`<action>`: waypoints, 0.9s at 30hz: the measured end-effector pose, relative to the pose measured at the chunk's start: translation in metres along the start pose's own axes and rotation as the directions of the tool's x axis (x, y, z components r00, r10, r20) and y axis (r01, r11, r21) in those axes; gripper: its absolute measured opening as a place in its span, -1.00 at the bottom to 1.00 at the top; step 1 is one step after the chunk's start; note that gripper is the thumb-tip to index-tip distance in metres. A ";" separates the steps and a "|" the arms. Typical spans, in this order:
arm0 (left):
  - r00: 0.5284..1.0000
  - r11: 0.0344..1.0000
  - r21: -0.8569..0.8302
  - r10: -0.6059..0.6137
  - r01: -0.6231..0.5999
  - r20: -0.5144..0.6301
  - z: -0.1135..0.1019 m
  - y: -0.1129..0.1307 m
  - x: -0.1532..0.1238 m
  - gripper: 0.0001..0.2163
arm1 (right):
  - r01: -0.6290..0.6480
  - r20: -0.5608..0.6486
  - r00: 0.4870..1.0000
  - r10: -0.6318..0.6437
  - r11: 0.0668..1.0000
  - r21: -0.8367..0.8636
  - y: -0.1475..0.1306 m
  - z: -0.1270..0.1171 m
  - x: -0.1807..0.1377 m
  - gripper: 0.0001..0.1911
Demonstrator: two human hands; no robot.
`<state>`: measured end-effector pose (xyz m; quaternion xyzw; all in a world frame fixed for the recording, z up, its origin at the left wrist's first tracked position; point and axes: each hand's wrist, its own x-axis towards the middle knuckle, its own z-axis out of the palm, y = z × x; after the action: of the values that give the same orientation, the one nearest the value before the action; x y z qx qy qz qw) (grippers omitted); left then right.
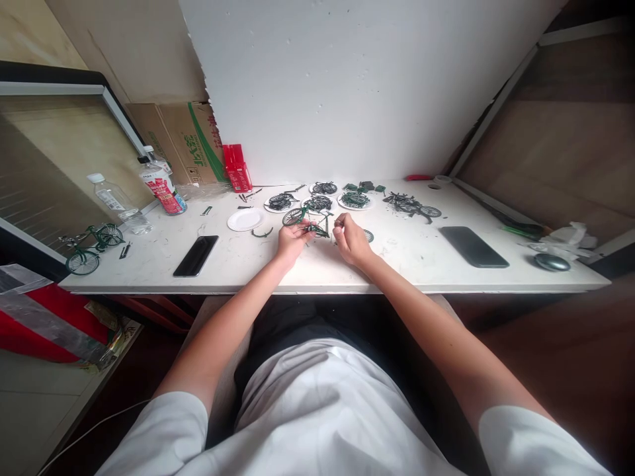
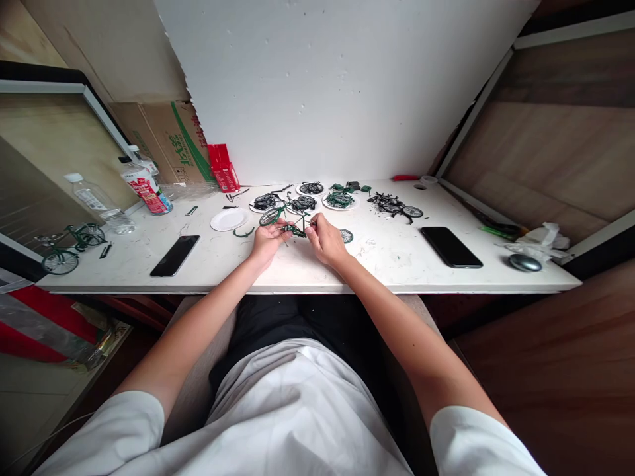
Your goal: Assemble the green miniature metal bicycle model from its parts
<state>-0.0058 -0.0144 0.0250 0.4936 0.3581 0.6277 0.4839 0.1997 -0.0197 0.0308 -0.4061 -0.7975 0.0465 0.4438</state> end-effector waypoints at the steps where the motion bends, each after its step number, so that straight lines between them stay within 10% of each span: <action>1: 1.000 1.000 -0.001 0.007 -0.007 0.005 0.000 0.000 0.000 -0.64 | -0.001 -0.007 1.000 0.001 1.000 0.000 0.001 0.000 0.000 -0.57; 27: 0.999 1.000 0.017 -0.006 0.005 0.036 -0.001 0.001 -0.001 -0.62 | 0.018 -0.132 0.991 -0.032 0.994 -0.106 -0.006 -0.001 0.005 -0.51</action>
<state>-0.0069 -0.0152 0.0253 0.5079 0.3559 0.6143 0.4879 0.1955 -0.0205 0.0372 -0.4211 -0.7723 -0.0280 0.4747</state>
